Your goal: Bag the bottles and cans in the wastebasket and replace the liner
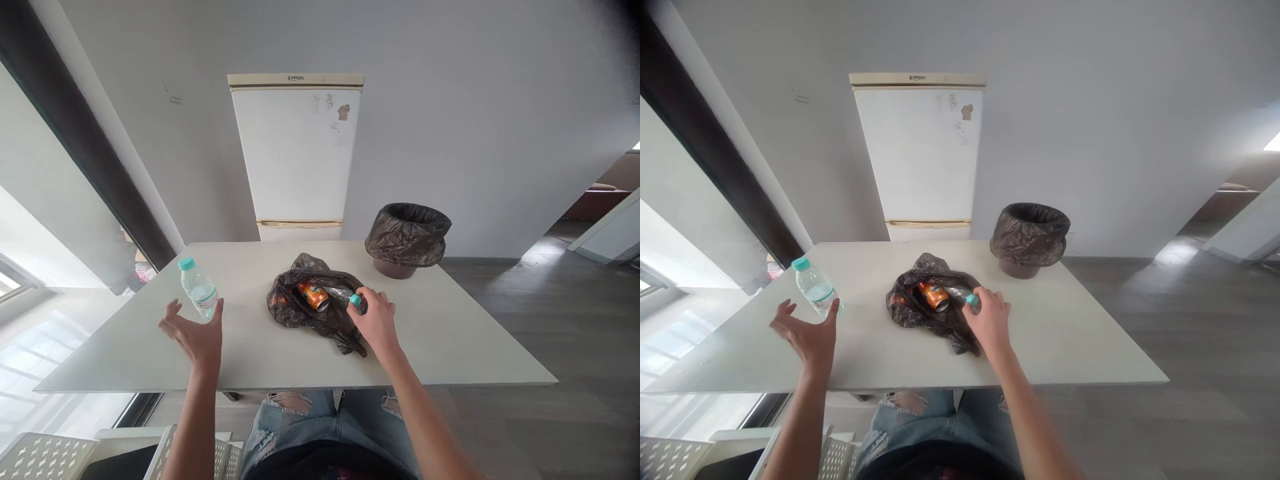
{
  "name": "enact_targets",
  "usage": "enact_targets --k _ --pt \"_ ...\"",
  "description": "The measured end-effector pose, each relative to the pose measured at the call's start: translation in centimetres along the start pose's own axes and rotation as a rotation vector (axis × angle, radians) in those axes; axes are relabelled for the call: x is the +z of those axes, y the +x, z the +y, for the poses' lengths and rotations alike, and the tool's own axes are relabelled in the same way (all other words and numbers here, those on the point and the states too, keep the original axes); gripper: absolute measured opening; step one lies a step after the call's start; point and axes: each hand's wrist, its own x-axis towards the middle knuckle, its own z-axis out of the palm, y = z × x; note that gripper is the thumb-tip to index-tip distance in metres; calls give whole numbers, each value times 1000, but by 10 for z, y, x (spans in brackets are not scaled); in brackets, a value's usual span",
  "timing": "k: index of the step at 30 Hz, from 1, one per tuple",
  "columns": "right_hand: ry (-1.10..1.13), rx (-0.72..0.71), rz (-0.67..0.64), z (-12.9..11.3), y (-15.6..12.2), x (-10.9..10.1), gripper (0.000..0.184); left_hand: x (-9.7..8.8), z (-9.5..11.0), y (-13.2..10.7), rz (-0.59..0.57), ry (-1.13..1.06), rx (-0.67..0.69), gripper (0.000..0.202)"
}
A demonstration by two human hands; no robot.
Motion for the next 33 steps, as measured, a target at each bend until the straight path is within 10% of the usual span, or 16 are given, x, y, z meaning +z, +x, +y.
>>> enact_targets --k 10,14,18,21,24,29,33 --pt "318 -108 534 -18 -17 -62 17 -2 46 -56 -193 -156 259 31" --pt "500 -245 664 -41 -33 -92 18 -24 87 -70 -521 -331 382 35" --pt "676 -346 490 -76 -65 -110 29 -55 137 -95 -943 -496 561 120" --pt "795 -361 262 -93 -82 -109 33 -66 154 -110 -1108 -530 549 98" --pt "863 -355 155 -96 -85 -99 44 -62 139 -102 -949 -412 320 64" --pt "741 -382 52 -82 -83 -86 27 -54 74 -43 -226 -111 -68 71" --pt "662 -312 4 -64 -89 -76 10 -62 22 -12 -105 27 -173 77"
